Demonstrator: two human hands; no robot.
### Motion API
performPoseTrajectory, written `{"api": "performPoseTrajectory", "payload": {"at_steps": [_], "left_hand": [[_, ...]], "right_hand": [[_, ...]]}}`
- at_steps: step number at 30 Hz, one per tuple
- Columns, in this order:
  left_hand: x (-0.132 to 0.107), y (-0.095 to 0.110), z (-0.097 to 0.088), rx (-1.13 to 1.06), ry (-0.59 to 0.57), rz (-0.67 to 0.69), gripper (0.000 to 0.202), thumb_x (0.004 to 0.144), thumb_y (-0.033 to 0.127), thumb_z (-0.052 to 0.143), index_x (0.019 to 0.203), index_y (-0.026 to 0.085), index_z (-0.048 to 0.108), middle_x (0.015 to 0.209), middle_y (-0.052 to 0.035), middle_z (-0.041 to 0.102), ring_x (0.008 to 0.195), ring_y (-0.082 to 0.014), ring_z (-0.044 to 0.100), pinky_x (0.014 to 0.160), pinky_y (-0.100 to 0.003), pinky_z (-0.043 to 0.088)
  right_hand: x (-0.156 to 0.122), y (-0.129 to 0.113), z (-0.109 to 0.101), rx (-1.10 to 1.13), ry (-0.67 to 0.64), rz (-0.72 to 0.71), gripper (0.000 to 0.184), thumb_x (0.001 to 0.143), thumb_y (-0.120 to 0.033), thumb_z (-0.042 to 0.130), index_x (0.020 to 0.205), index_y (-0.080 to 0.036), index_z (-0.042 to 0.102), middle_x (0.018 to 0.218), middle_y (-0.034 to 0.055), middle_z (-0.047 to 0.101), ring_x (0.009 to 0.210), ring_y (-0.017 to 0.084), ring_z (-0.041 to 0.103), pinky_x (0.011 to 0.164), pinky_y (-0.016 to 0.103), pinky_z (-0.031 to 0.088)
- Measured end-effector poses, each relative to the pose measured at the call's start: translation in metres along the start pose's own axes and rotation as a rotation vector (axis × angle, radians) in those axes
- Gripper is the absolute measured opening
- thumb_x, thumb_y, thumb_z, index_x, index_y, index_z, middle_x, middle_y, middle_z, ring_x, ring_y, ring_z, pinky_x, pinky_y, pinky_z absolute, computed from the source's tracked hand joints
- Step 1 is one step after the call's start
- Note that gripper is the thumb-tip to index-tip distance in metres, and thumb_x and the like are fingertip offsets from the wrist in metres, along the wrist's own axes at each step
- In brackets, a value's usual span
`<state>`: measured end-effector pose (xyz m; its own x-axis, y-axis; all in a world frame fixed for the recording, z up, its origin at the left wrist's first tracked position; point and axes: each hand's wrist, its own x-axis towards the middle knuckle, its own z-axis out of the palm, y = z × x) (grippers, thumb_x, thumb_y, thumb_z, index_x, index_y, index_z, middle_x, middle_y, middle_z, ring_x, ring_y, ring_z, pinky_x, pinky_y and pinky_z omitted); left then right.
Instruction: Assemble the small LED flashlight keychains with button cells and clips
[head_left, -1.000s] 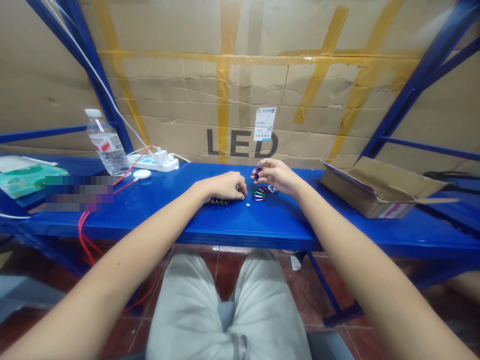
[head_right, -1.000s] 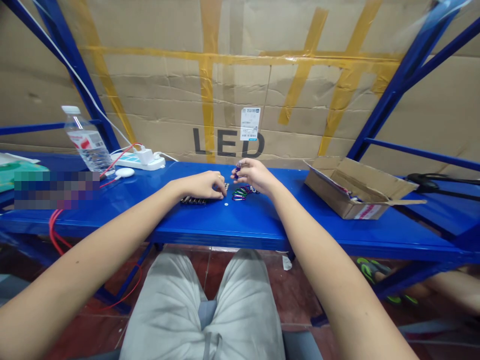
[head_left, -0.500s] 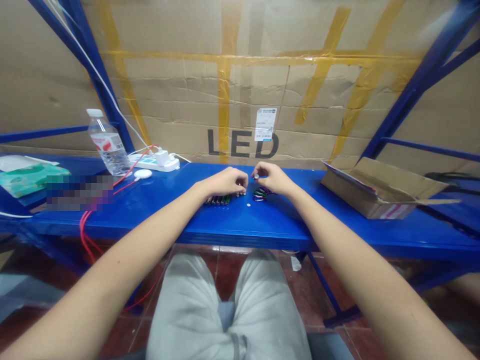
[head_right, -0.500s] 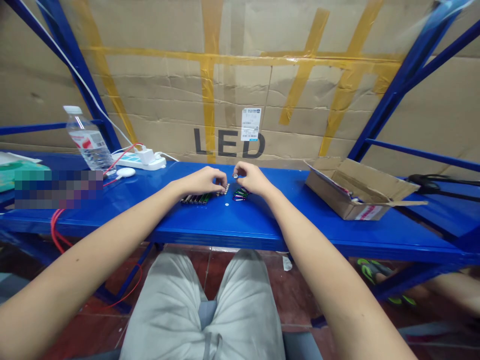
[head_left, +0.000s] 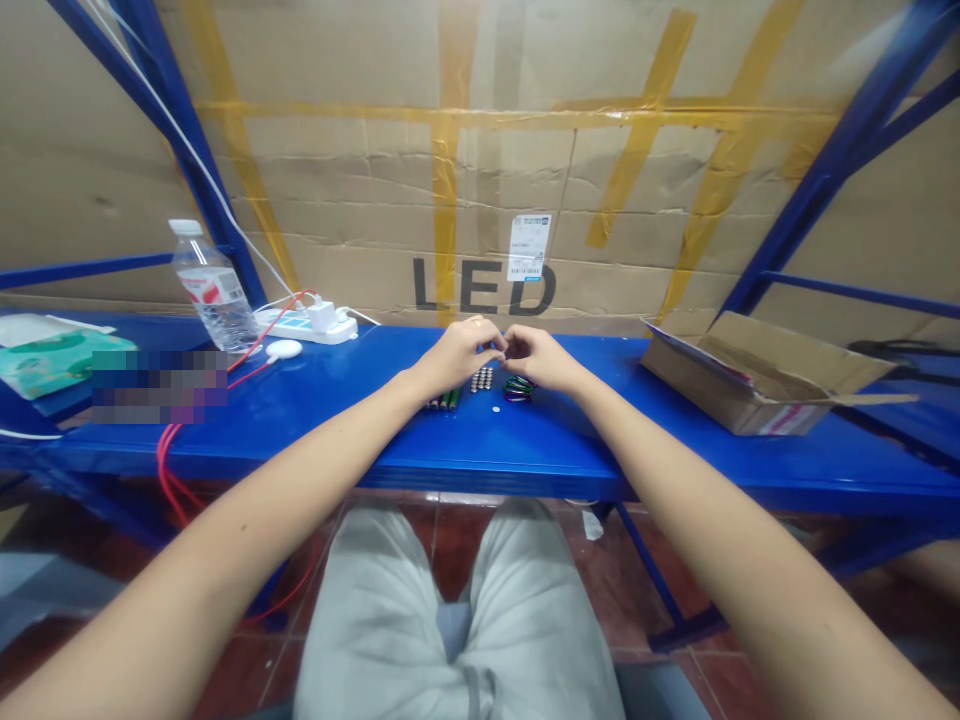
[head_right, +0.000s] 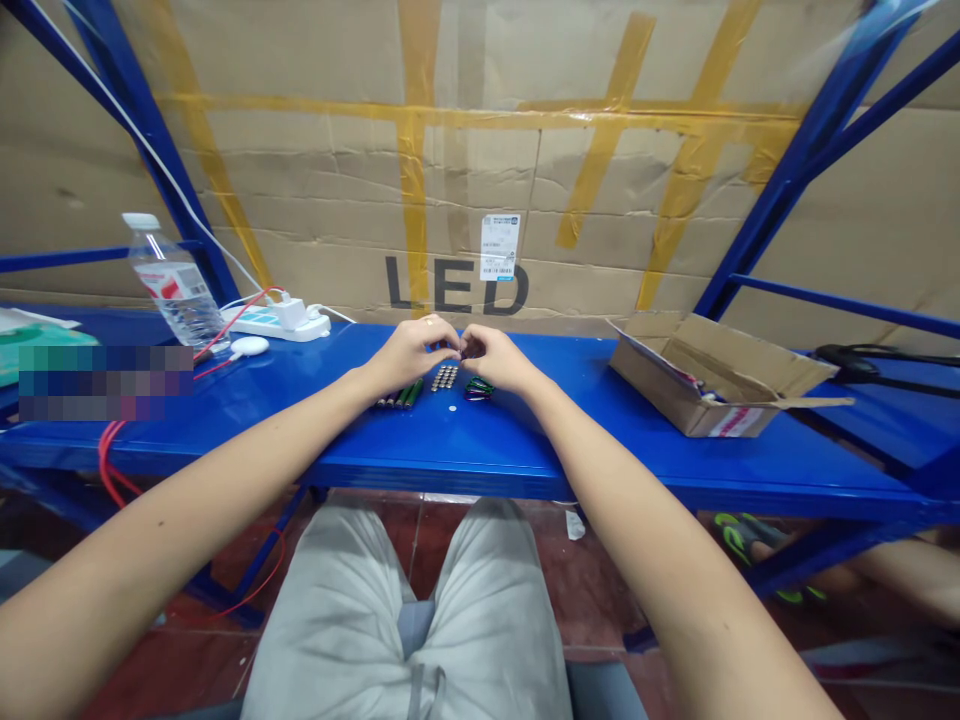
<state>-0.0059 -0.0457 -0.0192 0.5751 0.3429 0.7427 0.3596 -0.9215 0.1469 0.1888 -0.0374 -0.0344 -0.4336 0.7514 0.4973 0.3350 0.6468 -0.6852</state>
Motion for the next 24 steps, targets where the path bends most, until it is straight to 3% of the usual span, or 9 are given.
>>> {"api": "performPoseTrajectory", "payload": {"at_steps": [7,13,20,24], "left_hand": [[0.001,0.005,-0.003,-0.018,-0.042,-0.062,0.006,0.085,0.016,0.064,0.081,0.018,0.068,0.092,-0.0065,0.072,0.091,-0.0176,0.065,0.086,-0.033,0.051],[0.000,0.002,-0.012,0.060,-0.021,-0.157,0.012,0.083,0.015,0.059,0.089,0.017,0.069,0.088,-0.0047,0.071,0.081,-0.0156,0.063,0.077,-0.029,0.049],[-0.004,0.000,-0.032,0.091,-0.540,-0.318,0.016,0.073,0.015,0.060,0.078,0.020,0.074,0.079,-0.0009,0.074,0.074,-0.0162,0.065,0.068,-0.027,0.045],[-0.003,0.004,-0.030,0.119,-0.654,-0.336,0.010,0.074,0.023,0.067,0.078,0.024,0.076,0.078,0.0012,0.075,0.075,-0.0167,0.065,0.074,-0.028,0.043]], "right_hand": [[0.000,-0.007,0.000,0.074,0.028,0.051,0.024,0.060,-0.026,0.070,0.075,-0.020,0.053,0.068,-0.0030,0.055,0.065,0.014,0.049,0.063,0.030,0.041],[0.000,-0.007,-0.004,0.059,0.069,0.066,0.023,0.058,-0.021,0.069,0.075,-0.020,0.053,0.068,-0.0032,0.056,0.066,0.015,0.051,0.064,0.030,0.042],[0.000,-0.004,-0.006,0.023,0.094,0.089,0.023,0.057,-0.019,0.069,0.075,-0.019,0.055,0.073,-0.0008,0.061,0.068,0.015,0.054,0.069,0.032,0.045],[0.000,-0.003,-0.006,0.015,0.082,0.113,0.024,0.057,-0.020,0.071,0.076,-0.019,0.056,0.072,-0.0007,0.061,0.069,0.016,0.055,0.068,0.032,0.045]]}}
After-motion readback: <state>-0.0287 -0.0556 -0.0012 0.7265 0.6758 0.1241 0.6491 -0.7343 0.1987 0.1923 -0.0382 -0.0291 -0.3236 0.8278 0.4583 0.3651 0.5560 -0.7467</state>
